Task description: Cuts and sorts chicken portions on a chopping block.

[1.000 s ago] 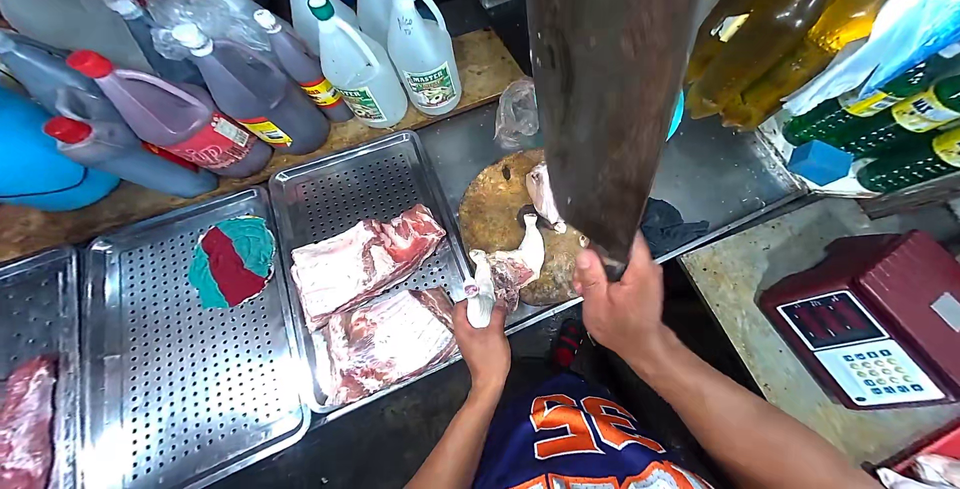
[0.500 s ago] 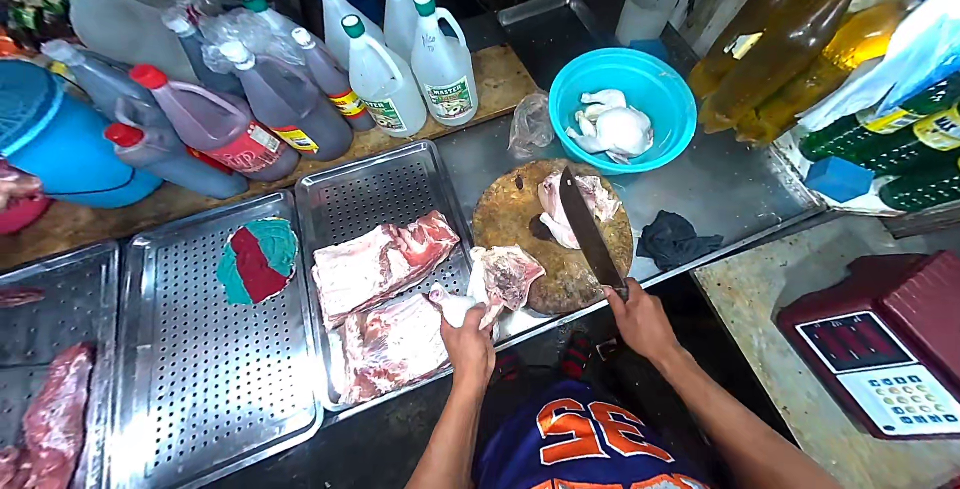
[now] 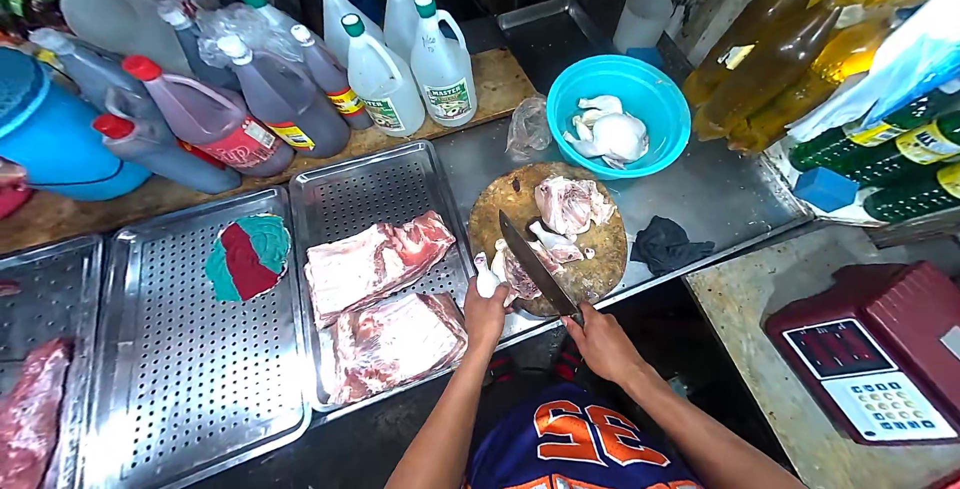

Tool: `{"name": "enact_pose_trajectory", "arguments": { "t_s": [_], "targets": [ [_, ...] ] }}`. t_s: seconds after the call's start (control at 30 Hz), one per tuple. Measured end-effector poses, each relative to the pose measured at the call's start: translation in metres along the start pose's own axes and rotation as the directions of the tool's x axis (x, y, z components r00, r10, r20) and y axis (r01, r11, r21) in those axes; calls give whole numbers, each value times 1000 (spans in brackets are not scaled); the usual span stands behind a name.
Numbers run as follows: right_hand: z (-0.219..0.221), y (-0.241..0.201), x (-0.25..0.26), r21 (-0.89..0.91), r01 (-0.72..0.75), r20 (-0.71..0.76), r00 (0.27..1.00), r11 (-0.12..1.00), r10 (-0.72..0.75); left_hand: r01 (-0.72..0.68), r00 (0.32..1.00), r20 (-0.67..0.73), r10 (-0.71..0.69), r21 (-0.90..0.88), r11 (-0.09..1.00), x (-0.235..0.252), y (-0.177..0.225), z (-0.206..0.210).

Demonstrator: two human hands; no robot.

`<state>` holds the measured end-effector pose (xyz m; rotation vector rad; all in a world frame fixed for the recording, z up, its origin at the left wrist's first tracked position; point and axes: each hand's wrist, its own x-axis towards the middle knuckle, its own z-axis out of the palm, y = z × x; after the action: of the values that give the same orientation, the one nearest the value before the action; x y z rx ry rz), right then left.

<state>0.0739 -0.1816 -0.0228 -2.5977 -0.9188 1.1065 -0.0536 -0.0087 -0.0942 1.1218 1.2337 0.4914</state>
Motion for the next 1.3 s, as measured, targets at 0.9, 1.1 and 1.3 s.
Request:
{"name": "enact_pose_trajectory", "arguments": {
  "t_s": [0.9, 1.1, 1.3],
  "targets": [
    [2, -5, 25, -40, -28, -125, 992, 999, 23, 36, 995, -72, -73, -418, 908, 2, -3, -23],
    [-60, -65, 7, 113, 164, -277, 952, 980, -127, 11, 998, -55, -26, -254, 967, -1, -2, -23],
    [-10, -71, 50, -16, 94, -81, 992, 995, -95, -8, 994, -105, -25, -301, 953, -13, -5, -13]
  ]
}}
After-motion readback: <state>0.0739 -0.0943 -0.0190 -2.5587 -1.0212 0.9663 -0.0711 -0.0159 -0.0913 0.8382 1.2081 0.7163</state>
